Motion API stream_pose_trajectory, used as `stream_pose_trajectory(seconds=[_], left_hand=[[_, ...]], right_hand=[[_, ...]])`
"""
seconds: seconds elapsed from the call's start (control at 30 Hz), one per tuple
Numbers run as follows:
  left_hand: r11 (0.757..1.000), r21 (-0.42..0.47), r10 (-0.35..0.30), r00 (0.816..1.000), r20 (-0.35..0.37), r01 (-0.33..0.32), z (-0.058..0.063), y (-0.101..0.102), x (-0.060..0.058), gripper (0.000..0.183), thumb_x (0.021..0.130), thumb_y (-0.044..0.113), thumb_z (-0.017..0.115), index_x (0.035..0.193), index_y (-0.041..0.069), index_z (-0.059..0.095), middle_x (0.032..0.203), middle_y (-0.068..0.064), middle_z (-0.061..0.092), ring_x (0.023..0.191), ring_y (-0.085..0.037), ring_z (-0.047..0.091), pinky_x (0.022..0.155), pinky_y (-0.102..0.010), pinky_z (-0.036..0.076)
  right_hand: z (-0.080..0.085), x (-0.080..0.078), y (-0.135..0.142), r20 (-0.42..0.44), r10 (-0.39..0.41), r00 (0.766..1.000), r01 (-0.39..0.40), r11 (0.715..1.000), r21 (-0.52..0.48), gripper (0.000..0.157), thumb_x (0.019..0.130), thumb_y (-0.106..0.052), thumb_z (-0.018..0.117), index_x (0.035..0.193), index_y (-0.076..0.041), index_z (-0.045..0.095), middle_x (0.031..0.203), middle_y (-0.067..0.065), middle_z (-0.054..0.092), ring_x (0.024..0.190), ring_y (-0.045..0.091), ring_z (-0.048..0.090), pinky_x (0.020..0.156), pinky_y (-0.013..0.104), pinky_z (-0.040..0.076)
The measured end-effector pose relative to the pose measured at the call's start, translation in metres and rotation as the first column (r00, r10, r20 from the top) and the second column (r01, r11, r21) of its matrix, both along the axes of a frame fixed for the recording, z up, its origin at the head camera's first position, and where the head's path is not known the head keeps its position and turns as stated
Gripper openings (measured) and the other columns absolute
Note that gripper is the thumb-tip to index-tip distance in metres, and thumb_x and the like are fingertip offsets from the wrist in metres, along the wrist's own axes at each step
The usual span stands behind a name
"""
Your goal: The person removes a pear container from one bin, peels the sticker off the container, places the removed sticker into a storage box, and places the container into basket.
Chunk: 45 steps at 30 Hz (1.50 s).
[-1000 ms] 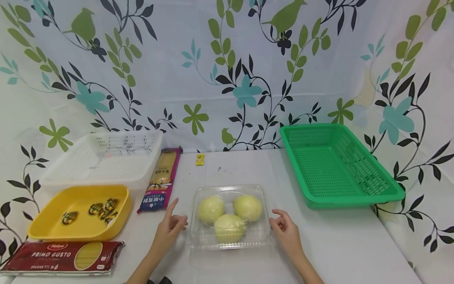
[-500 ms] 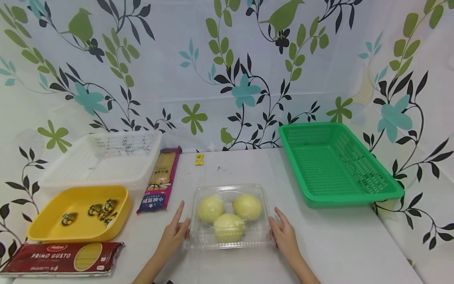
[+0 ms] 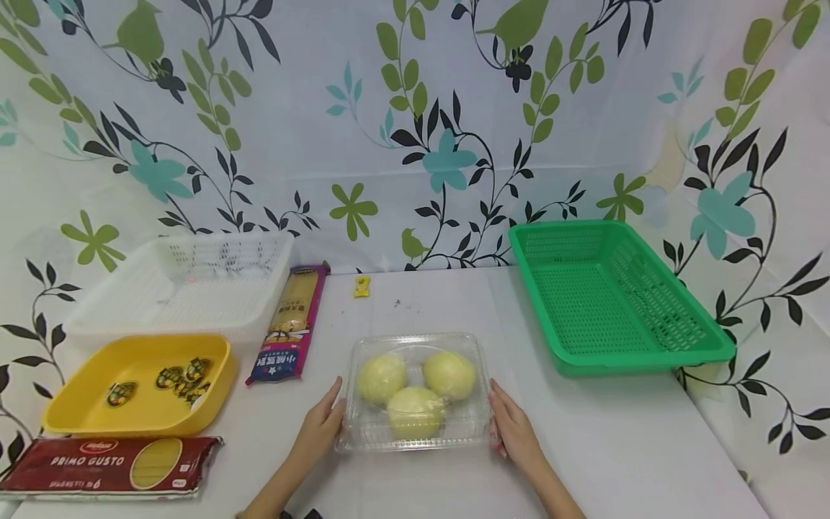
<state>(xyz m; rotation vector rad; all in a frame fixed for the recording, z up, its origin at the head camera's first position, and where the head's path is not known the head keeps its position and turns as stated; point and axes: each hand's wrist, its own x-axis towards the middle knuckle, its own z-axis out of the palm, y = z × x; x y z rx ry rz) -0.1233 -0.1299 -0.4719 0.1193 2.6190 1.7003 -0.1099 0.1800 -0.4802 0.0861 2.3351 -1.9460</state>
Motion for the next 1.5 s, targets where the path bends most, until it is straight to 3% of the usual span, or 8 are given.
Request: stream_pose_trajectory(seconds=[0.13,0.2,0.37,0.67,0.8,1.07,1.23,1.5], left_hand=[[1.000,0.019,0.010,0.998,-0.056,-0.009,0.001,0.003,0.001,0.042,0.095,0.013,0.038,0.131,-0.010,0.036,0.088,-0.019,0.059,0.072,-0.014,0.050,0.074,-0.035,0.045],[0.999,0.033,0.019,0.998,-0.067,-0.016,0.000,0.004,0.002,0.038,0.095,0.011,0.037,0.128,-0.009,0.040,0.091,-0.020,0.059,0.073,-0.013,0.051,0.072,-0.034,0.046],[0.996,0.087,0.033,0.999,-0.041,-0.029,0.007,0.010,0.006,0.034,0.095,0.006,0.035,0.124,-0.009,0.043,0.053,0.000,0.041,0.042,-0.002,0.037,0.038,-0.020,0.034],[0.992,0.120,0.056,0.991,-0.119,-0.042,0.017,0.010,0.007,0.029,0.095,0.004,0.036,0.116,-0.010,0.049,0.064,-0.006,0.054,0.050,-0.007,0.046,0.046,-0.024,0.042],[0.989,0.138,0.062,0.992,-0.114,-0.046,0.040,0.011,0.009,0.020,0.094,0.003,0.036,0.102,-0.009,0.051,0.058,-0.008,0.051,0.047,-0.007,0.043,0.042,-0.022,0.038],[0.994,0.077,0.079,0.996,-0.046,-0.075,0.028,-0.012,-0.022,0.019,0.095,0.013,0.040,0.083,0.001,0.048,0.049,0.003,0.037,0.041,-0.005,0.035,0.037,-0.020,0.031],[0.995,0.052,0.083,0.996,-0.033,-0.082,0.047,-0.029,-0.034,0.020,0.095,0.014,0.040,0.088,-0.003,0.050,0.049,0.000,0.039,0.040,-0.009,0.038,0.036,-0.022,0.031],[0.994,-0.073,0.069,0.979,-0.190,-0.084,0.081,-0.067,-0.059,0.025,0.096,0.016,0.041,0.089,-0.004,0.053,0.049,0.001,0.037,0.038,-0.006,0.034,0.035,-0.022,0.029]], right_hand=[[0.001,-0.001,0.000,-0.033,0.015,0.999,-0.015,1.000,-0.004,0.049,0.098,-0.032,0.032,0.136,0.000,0.033,0.048,0.003,0.040,0.033,0.008,0.035,0.030,0.021,0.032],[0.003,-0.002,-0.001,-0.051,0.020,0.999,-0.020,1.000,0.005,0.047,0.099,-0.028,0.032,0.135,0.001,0.032,0.050,0.003,0.041,0.035,0.008,0.036,0.032,0.022,0.034],[0.005,-0.002,-0.003,-0.097,-0.008,0.995,0.009,1.000,0.014,0.040,0.099,-0.018,0.033,0.131,0.005,0.036,0.054,0.003,0.041,0.039,0.008,0.036,0.034,0.023,0.035],[0.005,-0.001,-0.010,-0.220,-0.064,0.973,0.082,0.994,0.072,0.033,0.097,-0.006,0.036,0.124,0.013,0.040,0.049,-0.002,0.040,0.038,0.004,0.036,0.032,0.022,0.034],[0.024,0.003,-0.018,-0.266,-0.072,0.961,0.092,0.994,0.064,0.031,0.096,0.000,0.036,0.121,0.016,0.041,0.048,-0.004,0.039,0.037,0.003,0.036,0.032,0.021,0.034],[0.052,-0.008,-0.026,-0.270,-0.026,0.962,0.029,1.000,0.009,0.031,0.097,-0.004,0.036,0.122,0.011,0.043,0.048,-0.001,0.040,0.038,0.005,0.035,0.033,0.021,0.032],[0.055,-0.026,-0.033,-0.272,0.028,0.962,-0.045,0.997,-0.056,0.033,0.097,-0.011,0.038,0.125,0.006,0.041,0.047,0.000,0.040,0.038,0.007,0.036,0.034,0.021,0.032],[0.078,-0.047,-0.055,-0.194,0.217,0.957,-0.253,0.950,-0.183,0.045,0.090,0.001,0.037,0.133,0.001,0.025,0.057,0.006,0.046,0.047,0.012,0.043,0.048,0.024,0.041]])
